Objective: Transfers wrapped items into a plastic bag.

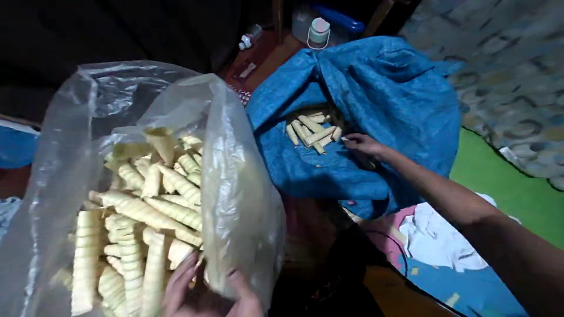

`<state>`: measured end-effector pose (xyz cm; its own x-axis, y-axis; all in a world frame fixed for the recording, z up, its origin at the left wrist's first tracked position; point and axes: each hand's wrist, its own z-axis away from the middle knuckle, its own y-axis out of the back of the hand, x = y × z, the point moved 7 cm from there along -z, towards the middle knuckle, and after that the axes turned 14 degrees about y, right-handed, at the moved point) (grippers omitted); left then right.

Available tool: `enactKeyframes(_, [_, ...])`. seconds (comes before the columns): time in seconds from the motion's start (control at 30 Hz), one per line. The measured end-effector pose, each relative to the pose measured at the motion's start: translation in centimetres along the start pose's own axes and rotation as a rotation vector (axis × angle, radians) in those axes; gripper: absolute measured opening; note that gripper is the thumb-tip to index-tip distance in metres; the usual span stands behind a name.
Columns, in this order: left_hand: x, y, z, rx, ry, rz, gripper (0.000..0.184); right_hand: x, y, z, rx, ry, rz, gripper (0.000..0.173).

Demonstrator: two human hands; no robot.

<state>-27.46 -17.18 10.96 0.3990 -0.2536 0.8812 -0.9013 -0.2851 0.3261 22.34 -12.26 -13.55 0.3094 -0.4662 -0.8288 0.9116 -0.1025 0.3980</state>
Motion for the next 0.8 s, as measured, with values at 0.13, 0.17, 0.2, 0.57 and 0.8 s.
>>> enactKeyframes(0.13, [1.5,-12.9,3.0,-0.289,0.036,0.060,0.043,6.4,12.4,1.0,0.372,-0.205,0.246,0.069])
enactKeyframes(0.17, [1.4,-16.0,3.6,-0.368,0.027,0.047,0.043,5.2,15.2,2.1,0.507,-0.211,0.251,0.072])
enactKeyframes(0.2, [0.9,-19.2,4.0,-0.447,0.024,0.021,0.042,4.0,17.6,3.0,0.628,-0.193,0.246,0.072])
enactKeyframes(0.57, [-13.7,-51.3,2.5,-1.077,0.050,-0.839,0.089,10.5,2.0,-0.4,-0.084,0.096,0.325,0.050])
enactKeyframes(0.8, [-19.1,-53.8,2.1,-1.239,0.066,-1.153,0.074,11.0,1.3,1.0,-0.213,0.047,0.097,0.048])
